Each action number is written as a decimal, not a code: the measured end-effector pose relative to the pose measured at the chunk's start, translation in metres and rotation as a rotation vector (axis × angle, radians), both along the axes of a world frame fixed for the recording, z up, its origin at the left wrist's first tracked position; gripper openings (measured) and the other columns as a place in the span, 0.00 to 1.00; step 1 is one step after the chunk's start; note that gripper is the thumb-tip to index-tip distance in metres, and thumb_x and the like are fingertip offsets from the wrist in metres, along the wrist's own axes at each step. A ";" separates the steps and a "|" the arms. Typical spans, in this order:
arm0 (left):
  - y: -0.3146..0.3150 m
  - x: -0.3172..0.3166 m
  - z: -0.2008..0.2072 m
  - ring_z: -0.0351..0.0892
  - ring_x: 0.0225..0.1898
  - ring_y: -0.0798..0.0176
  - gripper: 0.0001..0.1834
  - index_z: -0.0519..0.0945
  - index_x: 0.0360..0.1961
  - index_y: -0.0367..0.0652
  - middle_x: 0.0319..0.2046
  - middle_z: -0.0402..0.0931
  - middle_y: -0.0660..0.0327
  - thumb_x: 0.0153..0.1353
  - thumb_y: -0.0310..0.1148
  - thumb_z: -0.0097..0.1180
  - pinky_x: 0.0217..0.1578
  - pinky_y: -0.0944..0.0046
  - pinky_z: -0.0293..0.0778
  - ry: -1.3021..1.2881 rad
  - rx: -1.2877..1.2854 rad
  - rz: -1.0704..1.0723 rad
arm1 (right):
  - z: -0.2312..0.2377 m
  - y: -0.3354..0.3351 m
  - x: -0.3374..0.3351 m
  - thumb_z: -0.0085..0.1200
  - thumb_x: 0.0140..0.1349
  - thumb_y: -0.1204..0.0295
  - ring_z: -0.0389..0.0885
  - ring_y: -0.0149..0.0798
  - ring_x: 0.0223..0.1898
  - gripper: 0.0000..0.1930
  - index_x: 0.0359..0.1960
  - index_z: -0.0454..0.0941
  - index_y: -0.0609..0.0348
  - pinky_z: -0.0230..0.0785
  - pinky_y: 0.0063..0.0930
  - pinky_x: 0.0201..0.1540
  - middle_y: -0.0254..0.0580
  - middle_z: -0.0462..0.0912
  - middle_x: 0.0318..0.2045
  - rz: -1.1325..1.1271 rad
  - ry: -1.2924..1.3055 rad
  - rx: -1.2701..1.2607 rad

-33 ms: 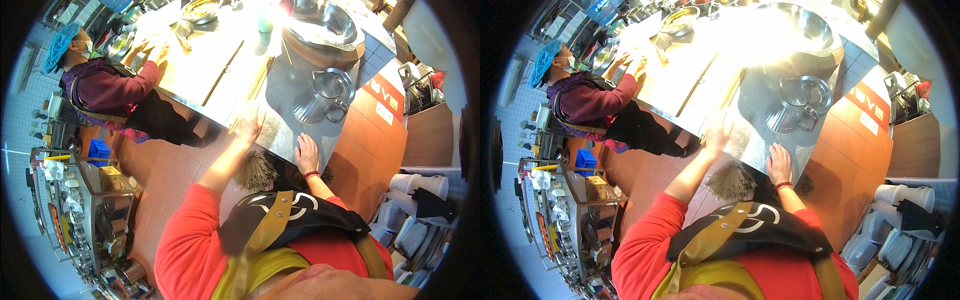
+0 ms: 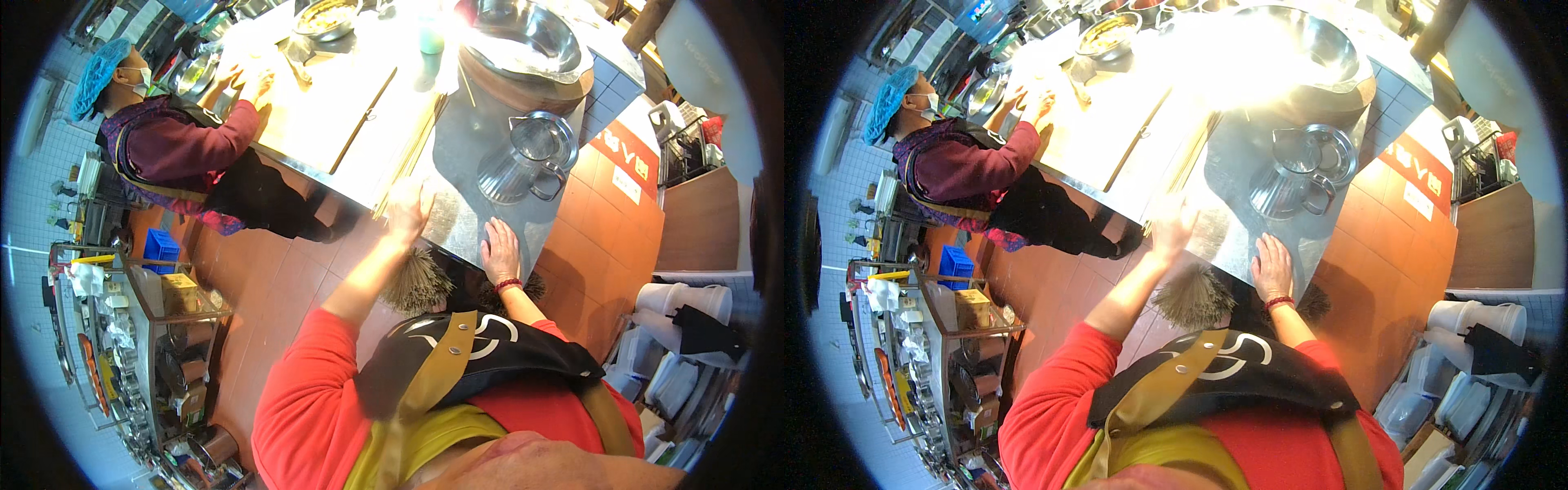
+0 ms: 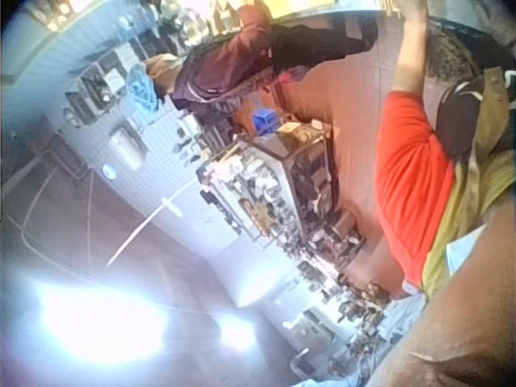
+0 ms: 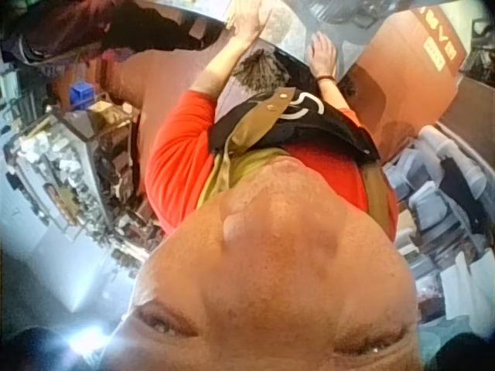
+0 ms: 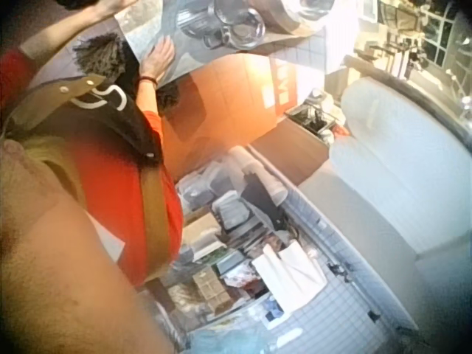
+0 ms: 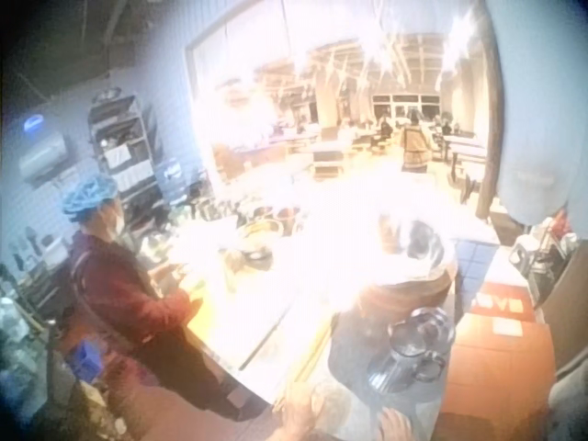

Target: The person repeatedly picks up small pieces of food and wooden skewers, then inserts the skewers through the food items. The person holds a bundle of skewers in one hand while threading food onto them with the other hand.

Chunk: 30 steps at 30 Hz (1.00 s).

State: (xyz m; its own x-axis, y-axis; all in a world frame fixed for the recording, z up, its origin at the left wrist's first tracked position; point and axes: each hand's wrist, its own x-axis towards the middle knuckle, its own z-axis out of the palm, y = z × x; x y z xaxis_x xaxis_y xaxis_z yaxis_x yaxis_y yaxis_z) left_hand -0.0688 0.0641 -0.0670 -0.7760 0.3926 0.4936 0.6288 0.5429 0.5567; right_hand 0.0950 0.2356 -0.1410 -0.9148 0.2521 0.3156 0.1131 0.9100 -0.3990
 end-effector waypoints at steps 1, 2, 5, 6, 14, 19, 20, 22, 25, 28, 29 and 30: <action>-0.006 0.018 0.001 0.76 0.36 0.52 0.11 0.78 0.37 0.38 0.31 0.78 0.53 0.52 0.29 0.56 0.39 0.59 0.71 -0.135 -0.029 0.035 | 0.000 0.000 0.000 0.54 0.51 0.73 0.64 0.45 0.58 0.21 0.50 0.70 0.59 0.55 0.38 0.60 0.43 0.69 0.54 -0.002 0.002 0.002; -0.013 0.035 0.001 0.77 0.33 0.54 0.09 0.79 0.34 0.39 0.29 0.78 0.55 0.51 0.28 0.56 0.37 0.59 0.72 -0.184 -0.029 0.013 | 0.000 0.000 0.001 0.54 0.51 0.73 0.64 0.45 0.58 0.21 0.50 0.70 0.59 0.55 0.38 0.61 0.44 0.69 0.54 -0.003 0.005 0.004; -0.030 0.079 -0.003 0.78 0.30 0.55 0.05 0.80 0.28 0.42 0.28 0.78 0.56 0.48 0.24 0.55 0.34 0.60 0.73 -0.370 0.010 -0.033 | 0.000 -0.001 0.001 0.54 0.52 0.72 0.63 0.45 0.58 0.21 0.50 0.70 0.59 0.55 0.38 0.61 0.44 0.68 0.55 -0.001 0.012 0.013; -0.036 0.091 -0.005 0.78 0.31 0.55 0.05 0.80 0.28 0.42 0.28 0.78 0.56 0.47 0.24 0.55 0.35 0.60 0.73 -0.399 -0.009 -0.056 | 0.000 -0.001 0.001 0.53 0.52 0.72 0.63 0.45 0.58 0.21 0.50 0.70 0.59 0.55 0.38 0.61 0.44 0.68 0.55 0.000 0.011 0.015; -0.067 0.142 -0.016 0.77 0.25 0.61 0.09 0.80 0.32 0.46 0.23 0.76 0.59 0.49 0.22 0.55 0.27 0.64 0.72 -0.496 0.079 -0.207 | -0.001 -0.001 0.004 0.53 0.53 0.73 0.63 0.44 0.59 0.21 0.50 0.69 0.58 0.55 0.38 0.60 0.43 0.68 0.55 -0.003 0.039 0.020; -0.088 0.145 -0.009 0.78 0.27 0.62 0.10 0.79 0.35 0.47 0.25 0.78 0.58 0.51 0.22 0.54 0.30 0.65 0.73 -0.565 0.015 -0.203 | -0.002 -0.003 0.005 0.52 0.53 0.72 0.63 0.44 0.59 0.20 0.50 0.69 0.57 0.56 0.37 0.60 0.41 0.68 0.55 -0.010 0.032 0.032; -0.093 0.145 -0.008 0.81 0.33 0.60 0.13 0.79 0.35 0.44 0.31 0.80 0.57 0.47 0.19 0.53 0.36 0.66 0.75 -0.670 -0.047 -0.203 | -0.002 -0.003 0.005 0.52 0.53 0.72 0.63 0.44 0.59 0.20 0.50 0.69 0.57 0.56 0.37 0.60 0.41 0.68 0.55 -0.014 0.026 0.033; -0.104 0.150 -0.007 0.81 0.34 0.60 0.13 0.79 0.36 0.44 0.31 0.80 0.56 0.48 0.20 0.53 0.36 0.65 0.75 -0.621 -0.079 -0.215 | -0.002 -0.003 0.006 0.52 0.53 0.72 0.63 0.44 0.58 0.20 0.50 0.69 0.56 0.56 0.37 0.60 0.41 0.69 0.55 -0.020 0.032 0.036; -0.120 0.160 -0.011 0.81 0.33 0.59 0.11 0.79 0.36 0.45 0.30 0.80 0.56 0.50 0.22 0.54 0.36 0.64 0.75 -0.602 -0.122 -0.229 | -0.002 -0.003 0.005 0.52 0.53 0.72 0.64 0.44 0.58 0.21 0.50 0.69 0.56 0.56 0.37 0.60 0.41 0.69 0.54 -0.017 0.010 0.045; -0.133 0.171 -0.017 0.80 0.30 0.58 0.10 0.79 0.36 0.47 0.28 0.79 0.55 0.52 0.24 0.55 0.33 0.63 0.74 -0.624 -0.125 -0.237 | -0.002 -0.004 0.005 0.52 0.53 0.72 0.64 0.44 0.58 0.21 0.50 0.69 0.57 0.57 0.38 0.60 0.41 0.69 0.54 -0.024 0.016 0.049; -0.137 0.174 -0.018 0.80 0.30 0.58 0.09 0.79 0.36 0.47 0.28 0.79 0.56 0.52 0.24 0.54 0.33 0.63 0.74 -0.607 -0.125 -0.240 | -0.003 -0.004 0.005 0.52 0.52 0.72 0.64 0.44 0.58 0.21 0.50 0.69 0.57 0.57 0.38 0.60 0.41 0.69 0.54 -0.023 0.019 0.054; -0.141 0.176 -0.018 0.80 0.30 0.58 0.09 0.79 0.35 0.47 0.29 0.79 0.56 0.52 0.24 0.54 0.33 0.62 0.74 -0.613 -0.135 -0.240 | -0.003 -0.004 0.005 0.52 0.52 0.72 0.64 0.44 0.58 0.21 0.50 0.69 0.56 0.57 0.37 0.60 0.41 0.69 0.54 -0.023 0.021 0.059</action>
State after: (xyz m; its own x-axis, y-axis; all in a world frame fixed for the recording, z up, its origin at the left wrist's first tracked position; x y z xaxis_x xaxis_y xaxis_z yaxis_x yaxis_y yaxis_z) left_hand 0.1067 -0.0767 -0.0848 -0.7834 0.6170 -0.0740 0.3331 0.5174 0.7883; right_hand 0.0995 0.2319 -0.1443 -0.9019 0.2535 0.3497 0.1267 0.9293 -0.3469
